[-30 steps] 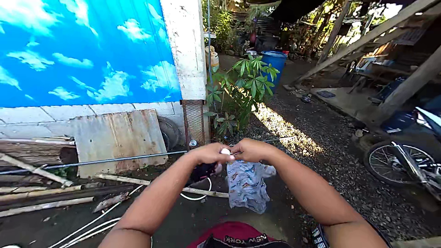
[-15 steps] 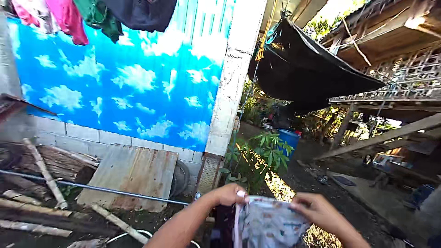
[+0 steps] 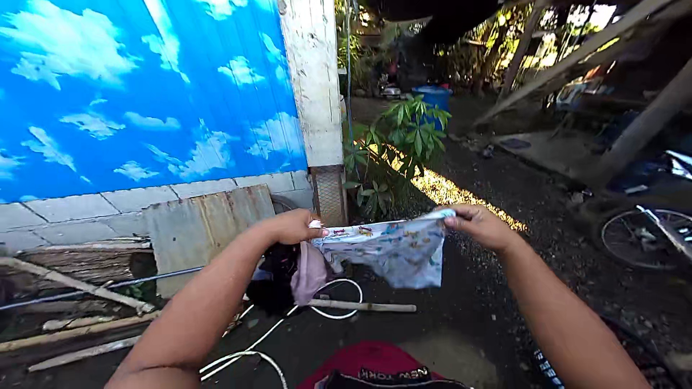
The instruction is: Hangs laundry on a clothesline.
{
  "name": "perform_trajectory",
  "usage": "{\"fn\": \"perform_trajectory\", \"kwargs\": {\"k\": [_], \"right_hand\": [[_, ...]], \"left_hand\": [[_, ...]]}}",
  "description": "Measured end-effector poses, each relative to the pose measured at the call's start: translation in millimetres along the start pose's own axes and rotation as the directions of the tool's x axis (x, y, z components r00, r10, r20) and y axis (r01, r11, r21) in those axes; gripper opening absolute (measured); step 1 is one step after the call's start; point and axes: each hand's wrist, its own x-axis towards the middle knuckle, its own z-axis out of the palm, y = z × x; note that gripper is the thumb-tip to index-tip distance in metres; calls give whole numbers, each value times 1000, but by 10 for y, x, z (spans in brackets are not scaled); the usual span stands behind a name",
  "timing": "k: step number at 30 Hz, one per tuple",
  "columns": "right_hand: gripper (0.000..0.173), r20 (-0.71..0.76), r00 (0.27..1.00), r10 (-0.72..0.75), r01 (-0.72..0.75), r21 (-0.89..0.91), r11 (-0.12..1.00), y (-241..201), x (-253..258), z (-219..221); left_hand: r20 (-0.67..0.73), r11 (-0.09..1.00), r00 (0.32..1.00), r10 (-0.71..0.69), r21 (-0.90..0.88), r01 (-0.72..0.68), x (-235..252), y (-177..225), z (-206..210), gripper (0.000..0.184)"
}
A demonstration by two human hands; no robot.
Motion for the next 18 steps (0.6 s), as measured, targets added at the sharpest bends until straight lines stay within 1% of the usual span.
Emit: {"fn": "perform_trajectory", "kwargs": {"k": [2, 4, 5, 7, 9, 10, 11, 12, 13, 14, 15, 16, 17, 18], "right_hand": [[18, -21, 997, -74, 73, -21, 997, -207, 184, 217], [18, -4, 988, -157, 156, -75, 985, -323, 358, 392], [16, 9, 985, -175, 175, -72, 982, -381, 416, 469], [10, 35, 979, -202, 202, 22, 979, -481, 472, 587], [7, 97, 961, -261, 250, 107, 962, -547, 487, 665], [6, 153, 948, -280, 271, 76, 959, -578, 486, 687], [7, 225, 935, -273, 289, -44, 956, -611, 476, 704], [10, 321, 924, -209, 296, -253, 921, -653, 453, 721], [15, 411, 910, -48, 257, -471, 844, -690, 420, 753], [23, 444, 877, 185, 175, -653, 737, -700, 385, 813], [32, 401, 825, 397, 82, -781, 619, -647, 341, 888], [39, 323, 773, 546, -9, -855, 519, -536, 286, 937], [43, 249, 747, 617, -82, -886, 457, -393, 230, 929], [44, 195, 746, 636, -130, -895, 427, -244, 188, 871]], "left_hand": [[-28, 998, 998, 56, -14, -57, -143, -154, 32, 36], [-1, 1000, 1000, 18, 24, -18, -257, -260, 15, 37], [10, 999, 1000, -6, 49, 5, -292, -340, 3, 37], [32, 993, 999, -42, 114, 38, -340, -491, -40, 37], [72, 976, 994, -83, 207, 67, -365, -579, -29, 40], [93, 964, 991, -100, 255, 73, -359, -614, 18, 42], [101, 954, 988, -113, 290, 80, -344, -647, 85, 42], [90, 950, 989, -121, 300, 89, -333, -666, 147, 40], [57, 960, 992, -116, 263, 98, -333, -677, 195, 37], [8, 978, 995, -101, 183, 98, -345, -692, 237, 34], [-45, 995, 997, -63, 75, 67, -368, -717, 293, 31], [-83, 1000, 996, 10, -24, -12, -403, -727, 366, 27], [-88, 992, 991, 98, -66, -104, -438, -673, 438, 24], [-48, 983, 982, 182, -28, -183, -459, -555, 486, 24]]}}
